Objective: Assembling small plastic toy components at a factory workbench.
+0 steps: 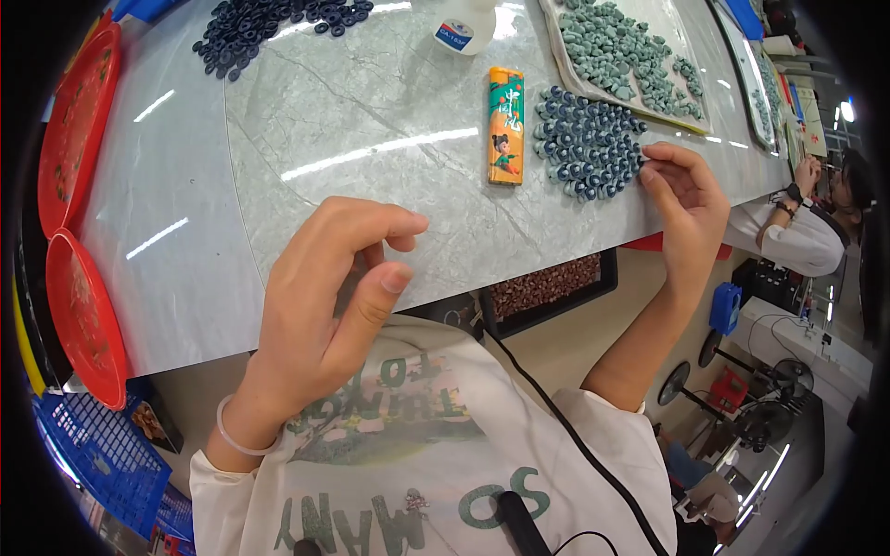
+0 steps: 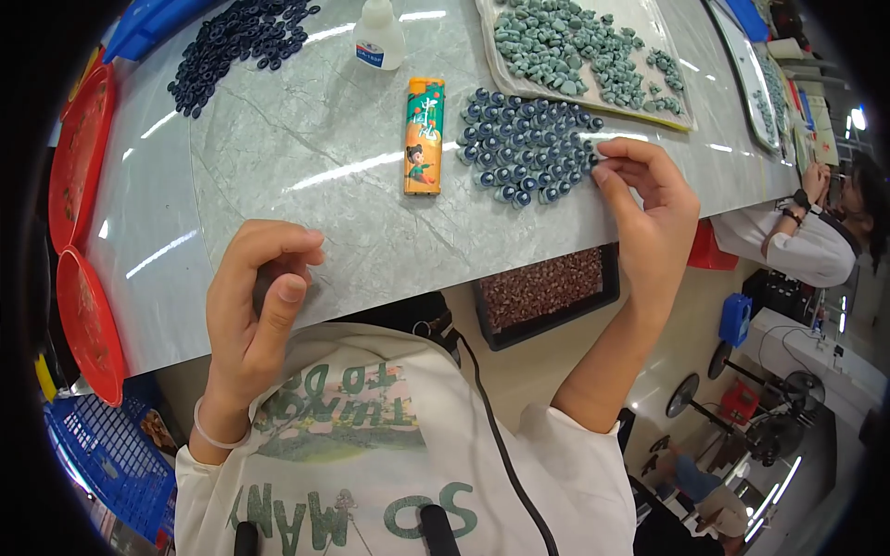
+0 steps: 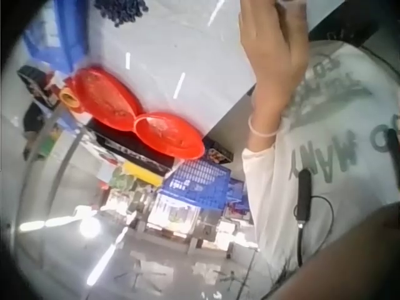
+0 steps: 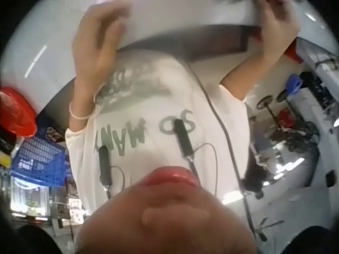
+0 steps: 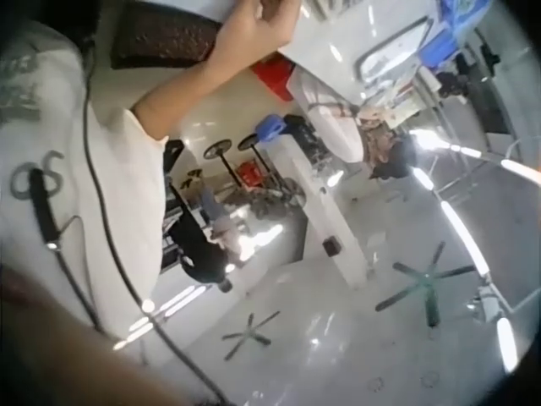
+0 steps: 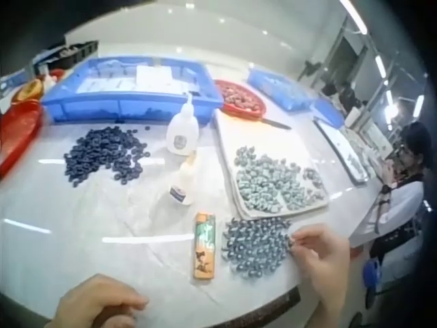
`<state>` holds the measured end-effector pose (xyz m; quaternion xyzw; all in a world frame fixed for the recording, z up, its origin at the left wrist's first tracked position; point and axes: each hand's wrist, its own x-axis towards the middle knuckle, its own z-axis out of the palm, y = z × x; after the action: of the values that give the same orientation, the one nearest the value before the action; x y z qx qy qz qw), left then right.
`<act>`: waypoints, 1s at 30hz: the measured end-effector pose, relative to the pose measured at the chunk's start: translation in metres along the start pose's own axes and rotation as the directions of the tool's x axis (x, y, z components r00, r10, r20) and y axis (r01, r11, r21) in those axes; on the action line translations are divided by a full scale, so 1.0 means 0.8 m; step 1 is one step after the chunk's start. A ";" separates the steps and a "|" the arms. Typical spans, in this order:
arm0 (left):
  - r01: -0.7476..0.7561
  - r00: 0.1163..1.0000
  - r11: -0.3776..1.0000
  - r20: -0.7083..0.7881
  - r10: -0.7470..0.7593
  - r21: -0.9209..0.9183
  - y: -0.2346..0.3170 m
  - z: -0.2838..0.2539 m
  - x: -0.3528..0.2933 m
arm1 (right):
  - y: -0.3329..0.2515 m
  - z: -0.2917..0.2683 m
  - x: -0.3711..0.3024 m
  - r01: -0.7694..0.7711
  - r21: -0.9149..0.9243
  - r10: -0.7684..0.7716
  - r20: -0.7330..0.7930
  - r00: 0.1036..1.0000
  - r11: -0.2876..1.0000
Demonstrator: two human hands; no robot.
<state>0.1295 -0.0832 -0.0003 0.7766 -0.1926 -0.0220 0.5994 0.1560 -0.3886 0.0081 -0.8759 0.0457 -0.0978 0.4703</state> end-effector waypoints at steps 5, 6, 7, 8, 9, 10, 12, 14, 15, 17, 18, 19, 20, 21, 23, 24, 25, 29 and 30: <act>0.010 1.000 1.000 -0.003 -0.010 0.015 0.002 0.001 -0.002 | 0.003 -0.026 0.027 0.106 0.038 -0.100 -0.121 0.988 0.994; 0.008 1.000 0.999 0.005 -0.008 0.033 0.001 0.001 -0.002 | 0.002 -0.026 0.039 0.121 0.006 -0.118 -0.178 0.977 0.993; 0.006 1.000 0.999 0.012 -0.007 0.051 0.000 0.001 -0.002 | 0.002 -0.025 0.051 0.134 -0.027 -0.137 -0.233 0.963 0.991; 0.000 1.000 0.999 0.007 0.000 0.048 -0.003 0.000 -0.001 | 0.002 -0.020 0.065 0.142 -0.031 -0.145 -0.233 0.962 0.989; 0.008 1.000 0.999 0.010 -0.008 0.054 -0.005 -0.001 0.001 | 0.003 -0.012 0.079 0.224 -0.170 -0.247 -0.131 0.960 0.960; 0.008 1.000 0.997 0.012 -0.009 0.071 -0.001 0.000 0.000 | 0.003 -0.009 0.088 0.318 -0.289 -0.339 -0.024 0.941 0.903; -0.002 1.000 0.995 0.008 0.002 0.096 0.006 0.003 -0.002 | 0.002 0.001 0.100 0.361 -0.332 -0.381 0.003 0.924 0.872; -0.010 1.000 0.992 0.018 0.007 0.123 0.003 -0.001 -0.003 | 0.004 0.018 0.112 0.421 -0.422 -0.424 0.092 0.901 0.803; -0.014 1.000 0.990 0.024 0.010 0.139 0.002 -0.003 -0.002 | 0.005 0.021 0.114 0.429 -0.421 -0.432 0.093 0.897 0.800; -0.015 0.998 0.990 0.065 0.006 0.144 0.004 -0.007 0.003 | 0.006 0.023 0.112 0.412 -0.537 -0.466 0.041 0.884 0.736; -0.001 0.994 0.989 0.106 -0.015 0.151 0.005 -0.011 0.001 | 0.007 0.030 0.109 0.403 -0.581 -0.482 0.021 0.876 0.707; 0.014 0.988 0.987 0.148 -0.038 0.160 0.006 -0.014 0.000 | 0.005 0.031 0.106 0.415 -0.566 -0.489 0.024 0.872 0.713; 0.020 0.989 0.984 0.138 -0.045 0.178 0.009 -0.018 0.000 | 0.001 0.028 0.103 0.391 -0.574 -0.468 0.015 0.884 0.720; 0.043 0.985 0.990 0.160 -0.065 0.134 0.012 -0.021 0.002 | -0.001 0.024 0.100 0.366 -0.580 -0.446 0.006 0.895 0.727; 0.093 0.973 0.995 0.206 -0.100 0.042 0.017 -0.028 0.007 | -0.001 0.025 0.101 0.348 -0.571 -0.426 -0.003 0.905 0.743; 0.100 0.974 0.993 0.199 -0.110 0.057 0.019 -0.036 0.012 | 0.001 0.026 0.102 0.347 -0.542 -0.426 -0.022 0.904 0.765; 0.021 0.977 0.983 0.205 -0.059 0.183 0.020 -0.047 0.023 | 0.004 0.024 0.102 0.337 -0.522 -0.421 -0.047 0.906 0.783; -0.063 0.994 0.855 0.112 0.006 0.514 0.012 -0.085 0.077 | 0.003 0.025 0.100 0.354 -0.502 -0.490 -0.165 0.856 0.789; -0.063 0.994 0.850 0.110 0.006 0.523 0.010 -0.091 0.089 | 0.000 0.028 0.100 0.379 -0.499 -0.532 -0.207 0.821 0.779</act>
<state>0.2124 -0.0407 0.0415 0.9050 -0.2364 0.0018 0.3535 0.2391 -0.3842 0.0063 -0.9122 -0.0705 -0.3456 0.2086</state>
